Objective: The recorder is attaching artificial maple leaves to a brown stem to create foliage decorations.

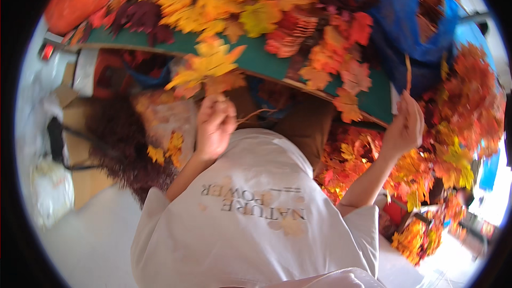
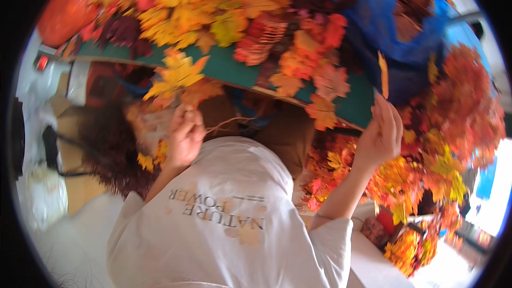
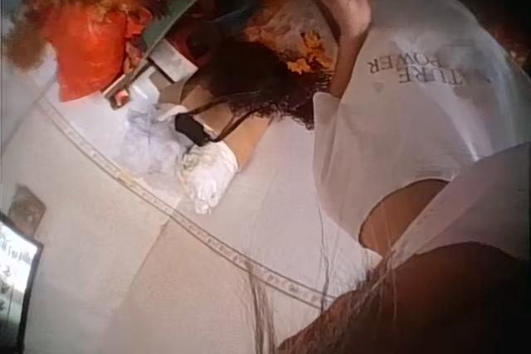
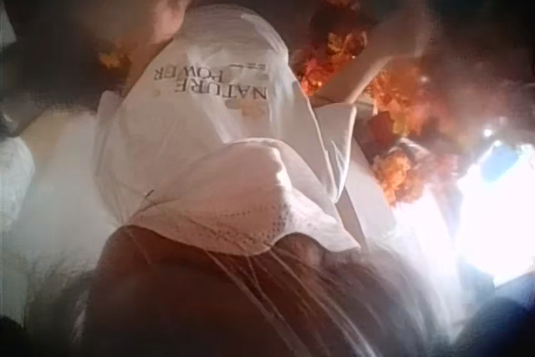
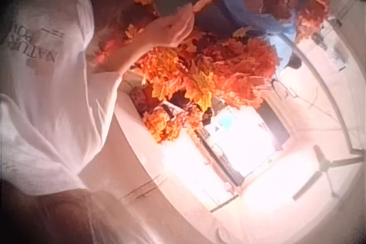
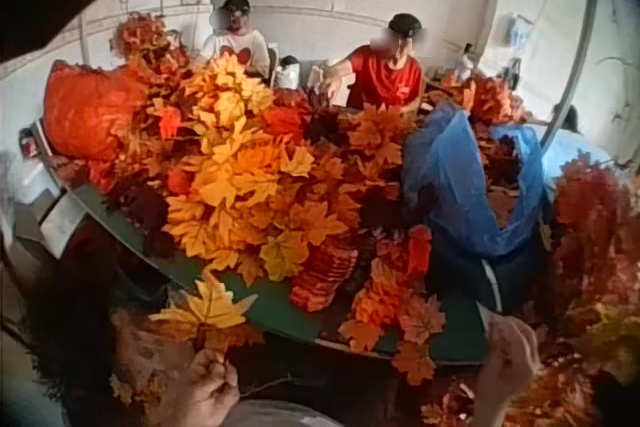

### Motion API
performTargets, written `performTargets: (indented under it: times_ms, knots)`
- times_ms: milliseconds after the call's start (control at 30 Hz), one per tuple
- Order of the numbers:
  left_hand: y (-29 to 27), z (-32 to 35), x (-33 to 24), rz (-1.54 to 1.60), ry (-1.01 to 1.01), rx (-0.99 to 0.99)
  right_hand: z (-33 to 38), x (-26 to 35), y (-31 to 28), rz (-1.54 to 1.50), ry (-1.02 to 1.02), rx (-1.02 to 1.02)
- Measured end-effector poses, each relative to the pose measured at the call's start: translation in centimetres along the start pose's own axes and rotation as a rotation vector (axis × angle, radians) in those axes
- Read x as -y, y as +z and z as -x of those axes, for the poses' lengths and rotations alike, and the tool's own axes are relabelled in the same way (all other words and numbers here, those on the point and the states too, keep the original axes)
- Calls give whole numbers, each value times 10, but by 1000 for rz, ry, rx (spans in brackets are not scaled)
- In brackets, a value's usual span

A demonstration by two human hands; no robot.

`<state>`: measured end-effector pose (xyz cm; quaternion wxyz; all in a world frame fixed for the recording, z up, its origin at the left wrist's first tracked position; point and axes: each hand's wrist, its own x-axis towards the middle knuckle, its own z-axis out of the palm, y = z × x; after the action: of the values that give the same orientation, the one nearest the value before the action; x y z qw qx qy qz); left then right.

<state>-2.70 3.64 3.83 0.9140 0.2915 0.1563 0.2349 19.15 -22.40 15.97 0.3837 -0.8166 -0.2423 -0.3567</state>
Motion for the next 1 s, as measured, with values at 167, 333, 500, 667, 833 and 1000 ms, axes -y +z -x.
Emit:
performTargets:
  times_ms: [167, 333, 500, 667, 833, 1000]
  knots:
    - [36, -2, -11, -191, -5, 122, 42, 96, 55, -475, -15, 482]
    - [41, -3, -18, -341, 18, 118, 94, 122, 117, -1083, 490, 851]
    - [35, -6, -22, -307, -12, 63, 105, 122, 131, -1119, 575, 842]
    - [33, -11, -21, -276, -18, 103, 107, 119, 134, -1209, 760, 785]
    - [34, -12, -19, -281, -70, 100, 108, 115, 137, -1220, 776, 808]
    - [32, -14, -18, -299, -71, 104, 104, 116, 134, -1214, 792, 832]
